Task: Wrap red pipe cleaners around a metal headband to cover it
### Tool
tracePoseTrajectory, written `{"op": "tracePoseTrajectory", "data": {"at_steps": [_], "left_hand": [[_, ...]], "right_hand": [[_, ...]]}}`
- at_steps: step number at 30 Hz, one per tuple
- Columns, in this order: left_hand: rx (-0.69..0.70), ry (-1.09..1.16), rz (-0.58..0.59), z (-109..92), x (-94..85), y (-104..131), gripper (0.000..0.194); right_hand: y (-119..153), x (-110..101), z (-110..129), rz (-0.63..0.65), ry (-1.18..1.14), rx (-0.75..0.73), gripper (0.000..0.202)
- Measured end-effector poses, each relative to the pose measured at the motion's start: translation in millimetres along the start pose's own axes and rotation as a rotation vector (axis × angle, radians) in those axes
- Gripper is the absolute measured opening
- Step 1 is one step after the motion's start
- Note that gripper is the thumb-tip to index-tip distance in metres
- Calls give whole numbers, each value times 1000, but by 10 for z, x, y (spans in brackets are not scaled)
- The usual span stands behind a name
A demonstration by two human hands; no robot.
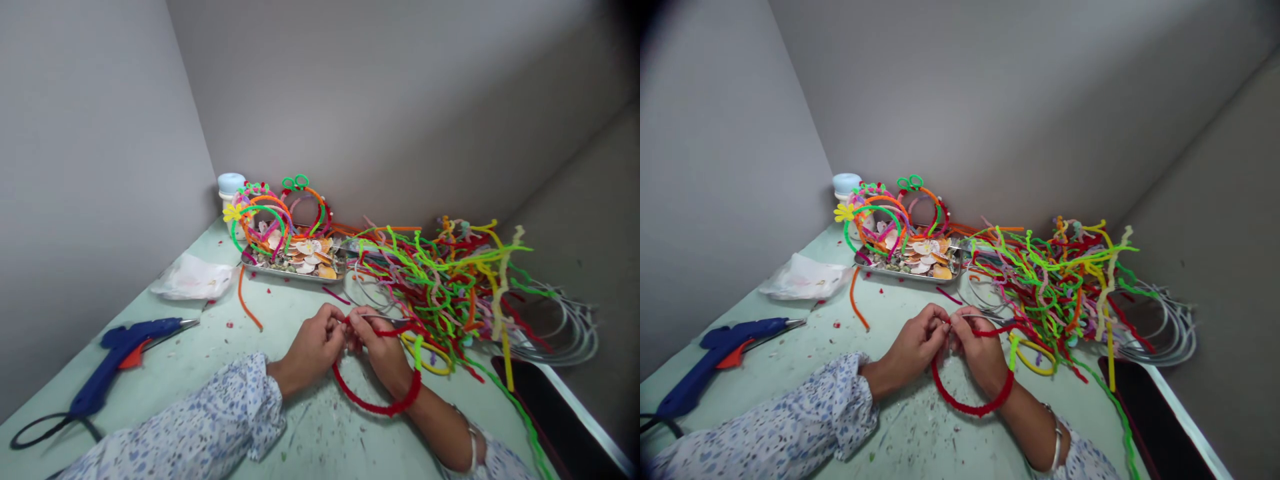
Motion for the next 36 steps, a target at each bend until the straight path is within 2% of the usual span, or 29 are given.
{"op": "tracePoseTrajectory", "data": {"at_steps": [21,36], "left_hand": [[-60,131,15,56,16,8,12],[-92,220,39,73,24,4,16]], "right_hand": [[6,-17,17,-13,-42,9,14],[-1,-22,48,-12,57,-33,14]]}}
Point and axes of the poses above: each hand's wrist, its own y-axis away from the middle knuckle, its own x-axis out of the palm, z = x × y, the point moved 4 cm from there along -y, towards the middle knuckle, and after that the axes turned 9 degrees about y, right-handed, at the moved point
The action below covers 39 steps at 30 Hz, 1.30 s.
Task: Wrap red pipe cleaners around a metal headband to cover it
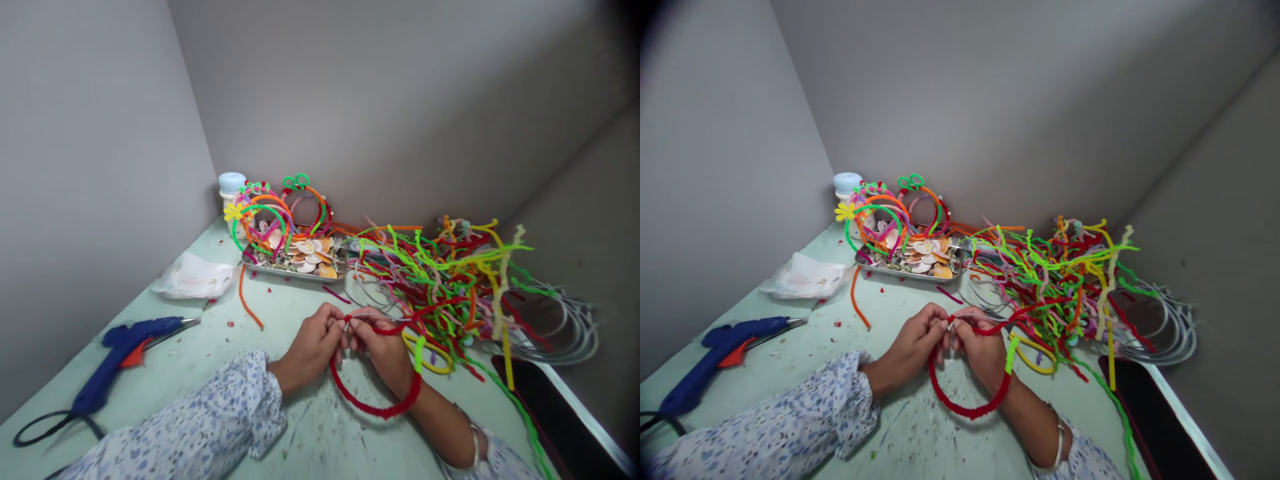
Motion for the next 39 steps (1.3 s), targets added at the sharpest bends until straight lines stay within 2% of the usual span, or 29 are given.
{"op": "tracePoseTrajectory", "data": {"at_steps": [7,16,25,33,39], "left_hand": [[-20,100,28,20,5,-13,16],[-69,231,47,61,11,-45,17],[-90,274,46,60,0,-44,17],[-120,320,65,47,5,-53,21],[-158,379,82,31,11,-59,21]], "right_hand": [[2,-10,35,-11,5,-7,15],[-16,-29,-72,-54,-35,13,21],[-37,-21,-159,-11,-98,-11,20],[-36,-20,-112,-24,-112,15,24],[-44,-43,-215,5,-144,3,24]]}}
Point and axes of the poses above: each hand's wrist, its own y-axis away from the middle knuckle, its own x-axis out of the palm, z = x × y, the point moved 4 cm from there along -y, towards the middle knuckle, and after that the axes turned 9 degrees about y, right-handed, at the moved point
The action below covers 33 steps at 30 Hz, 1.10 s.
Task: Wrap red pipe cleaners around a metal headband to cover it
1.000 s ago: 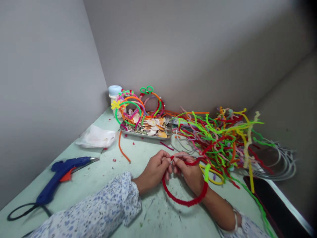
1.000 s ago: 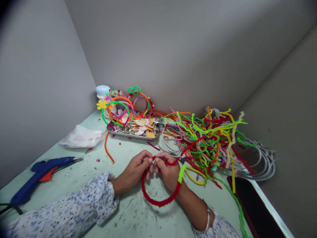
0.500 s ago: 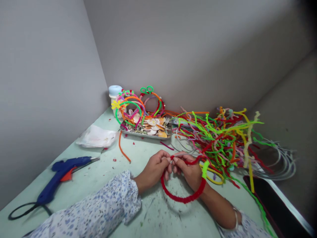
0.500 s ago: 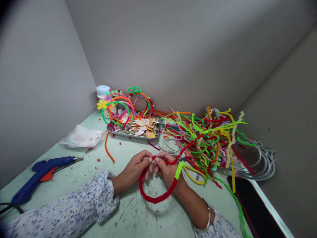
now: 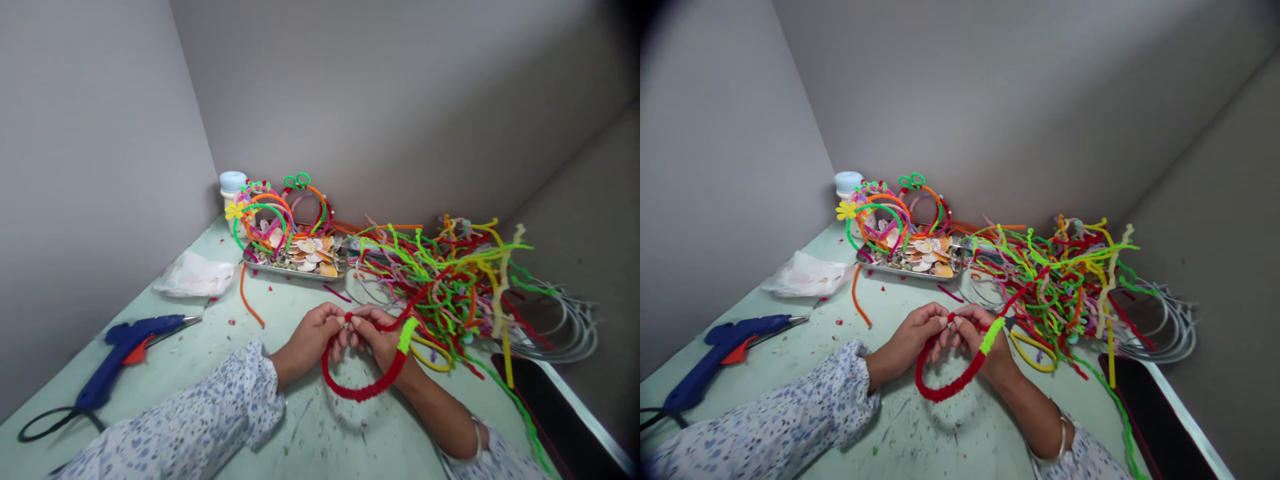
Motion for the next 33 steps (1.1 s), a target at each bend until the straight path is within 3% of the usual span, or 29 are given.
{"op": "tracePoseTrajectory", "data": {"at_steps": [9,25,33], "left_hand": [[-51,72,-9,-11,-8,-17,23],[-146,152,-5,-46,7,-4,25],[-152,191,100,-20,-7,-23,22]], "right_hand": [[41,3,153,27,12,50,27],[27,-20,129,108,31,-6,20],[24,-2,130,125,-17,3,19]]}}
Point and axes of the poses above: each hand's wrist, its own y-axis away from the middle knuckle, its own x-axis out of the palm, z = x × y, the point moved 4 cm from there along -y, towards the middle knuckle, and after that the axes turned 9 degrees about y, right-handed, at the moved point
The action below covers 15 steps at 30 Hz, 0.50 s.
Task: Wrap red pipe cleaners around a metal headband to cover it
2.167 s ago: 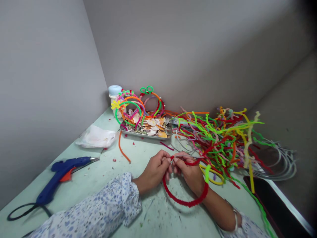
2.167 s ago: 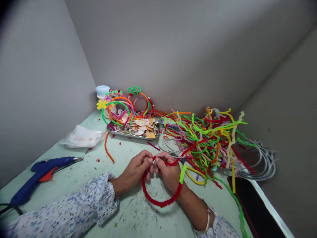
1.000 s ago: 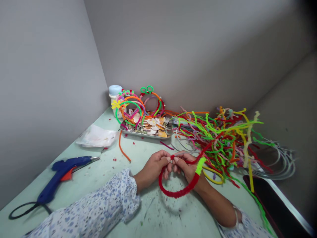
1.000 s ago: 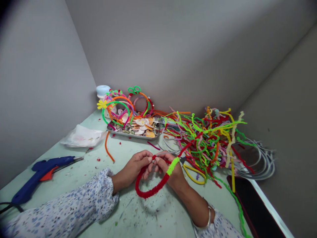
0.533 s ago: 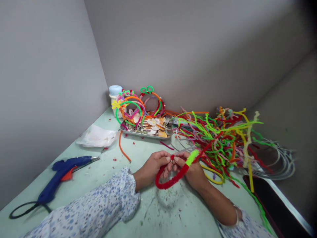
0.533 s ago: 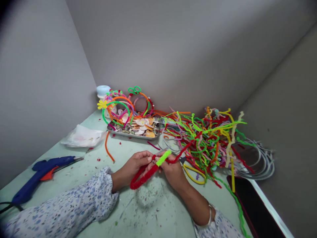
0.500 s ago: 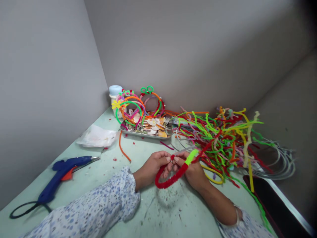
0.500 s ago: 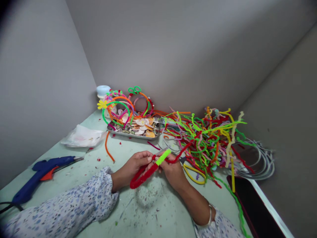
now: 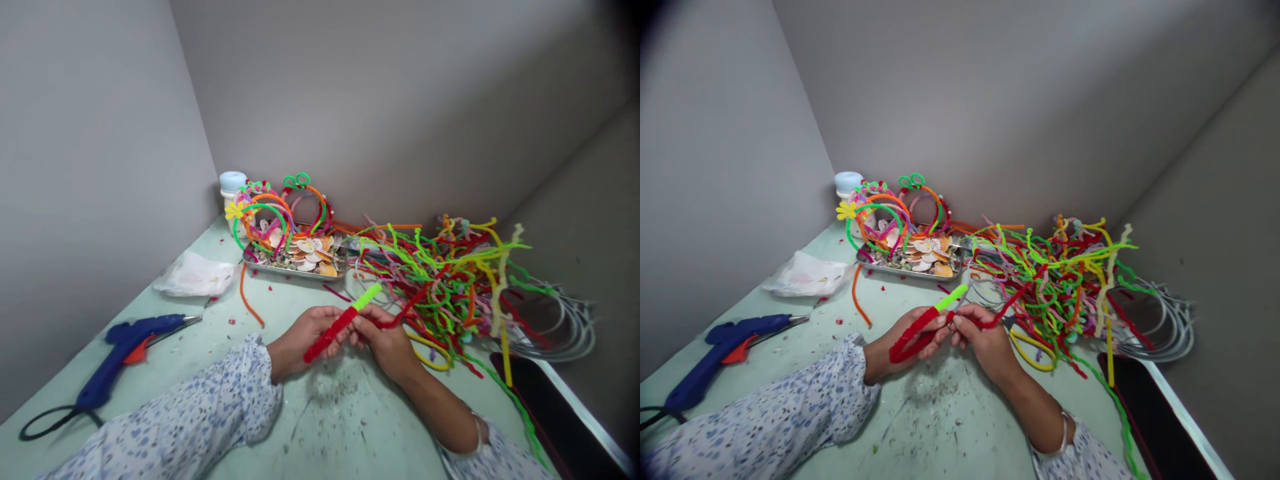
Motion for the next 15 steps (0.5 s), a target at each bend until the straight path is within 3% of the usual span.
{"op": "tracePoseTrajectory", "data": {"at_steps": [15], "left_hand": [[-42,115,94,49,-59,-25,19]], "right_hand": [[-8,-36,-141,55,-130,48,14]]}}
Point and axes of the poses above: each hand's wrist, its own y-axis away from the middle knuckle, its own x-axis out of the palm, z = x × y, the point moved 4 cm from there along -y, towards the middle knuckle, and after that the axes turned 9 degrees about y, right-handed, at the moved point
